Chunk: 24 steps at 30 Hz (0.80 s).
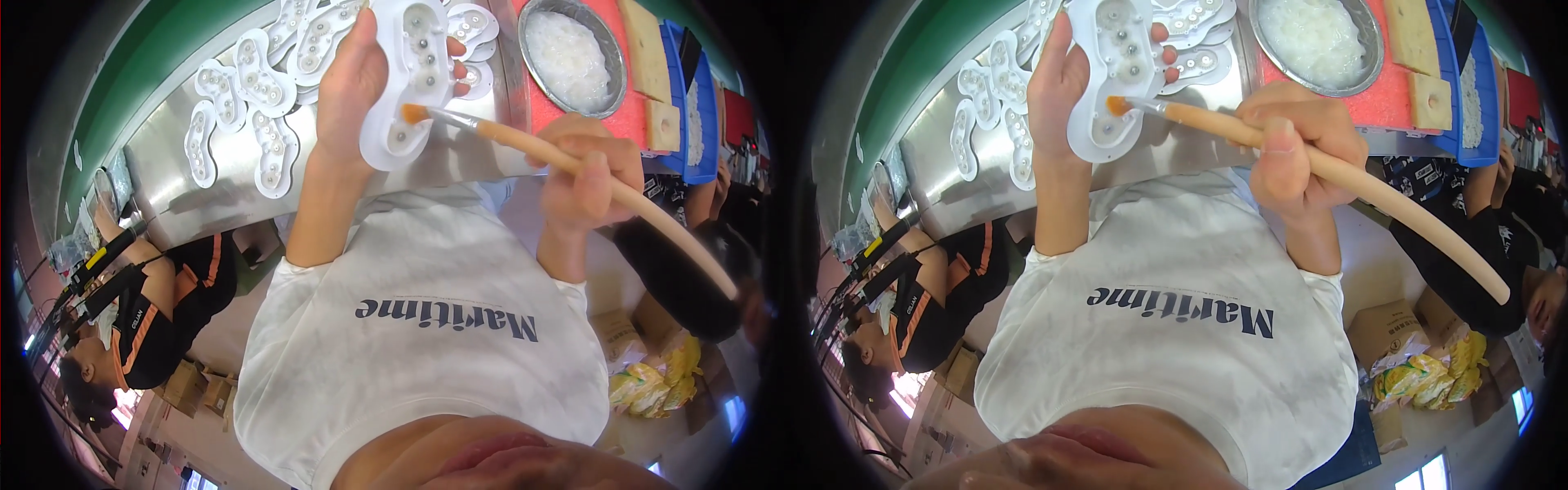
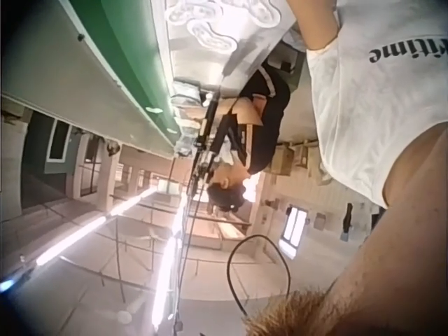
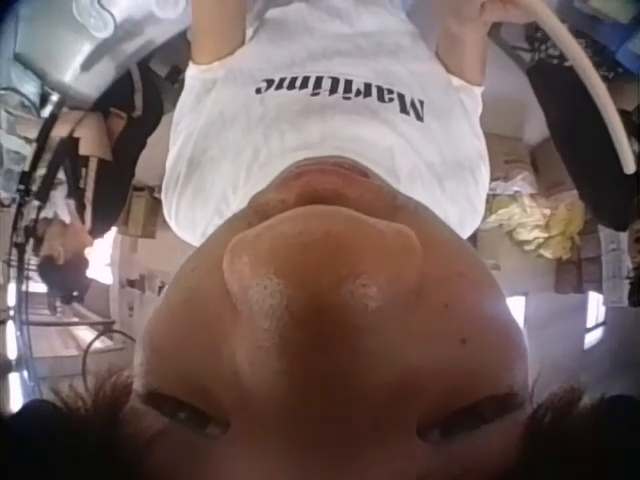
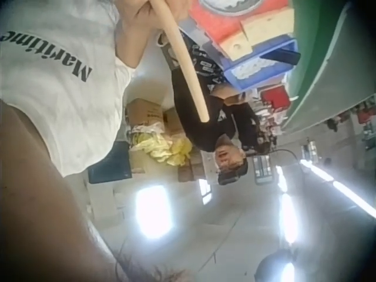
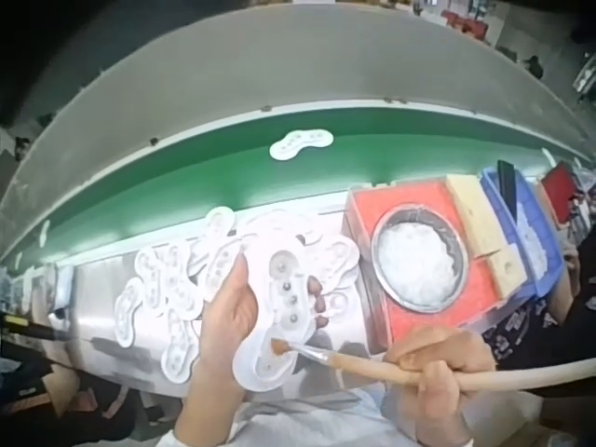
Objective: Applying a white glue or paste to small plastic components using a handheld brush on an assembly line.
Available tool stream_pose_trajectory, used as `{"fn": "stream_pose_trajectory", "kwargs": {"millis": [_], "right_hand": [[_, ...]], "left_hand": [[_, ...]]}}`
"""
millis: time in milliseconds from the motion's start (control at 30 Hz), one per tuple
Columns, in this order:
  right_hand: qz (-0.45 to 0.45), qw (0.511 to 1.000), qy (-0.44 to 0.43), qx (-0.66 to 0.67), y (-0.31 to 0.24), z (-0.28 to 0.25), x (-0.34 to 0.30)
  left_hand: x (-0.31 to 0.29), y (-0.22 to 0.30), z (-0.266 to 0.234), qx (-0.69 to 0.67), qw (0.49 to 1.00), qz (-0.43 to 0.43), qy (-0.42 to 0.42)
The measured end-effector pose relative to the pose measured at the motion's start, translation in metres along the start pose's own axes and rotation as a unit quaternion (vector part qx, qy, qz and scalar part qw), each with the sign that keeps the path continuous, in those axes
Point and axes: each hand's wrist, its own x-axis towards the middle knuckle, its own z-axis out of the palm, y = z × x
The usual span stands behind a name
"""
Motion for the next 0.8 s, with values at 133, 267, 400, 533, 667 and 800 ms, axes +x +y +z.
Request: {"fn": "stream_pose_trajectory", "kwargs": {"millis": [133, 267, 400, 533, 667, 800], "right_hand": [[-0.001, 0.999, 0.046, -0.020, -0.003, 0.003, 0.008], [-0.030, 0.996, 0.078, 0.016, 0.006, -0.001, 0.015], [-0.044, 0.994, 0.102, -0.012, 0.003, 0.008, 0.018], [-0.033, 0.989, 0.146, 0.001, 0.008, 0.010, 0.021], [-0.065, 0.990, 0.118, -0.045, 0.009, 0.006, 0.019], [-0.213, 0.974, -0.032, -0.071, 0.014, -0.008, 0.019]], "left_hand": [[-0.005, -0.003, 0.001, 0.143, 0.989, 0.015, -0.026], [-0.013, -0.010, 0.014, 0.172, 0.985, 0.018, 0.009], [-0.012, -0.012, 0.010, 0.176, 0.984, 0.021, 0.012], [-0.012, -0.012, 0.006, 0.154, 0.988, -0.002, 0.014], [-0.010, -0.011, 0.002, 0.151, 0.988, 0.009, -0.015], [-0.013, -0.010, 0.012, 0.147, 0.988, 0.035, 0.014]]}}
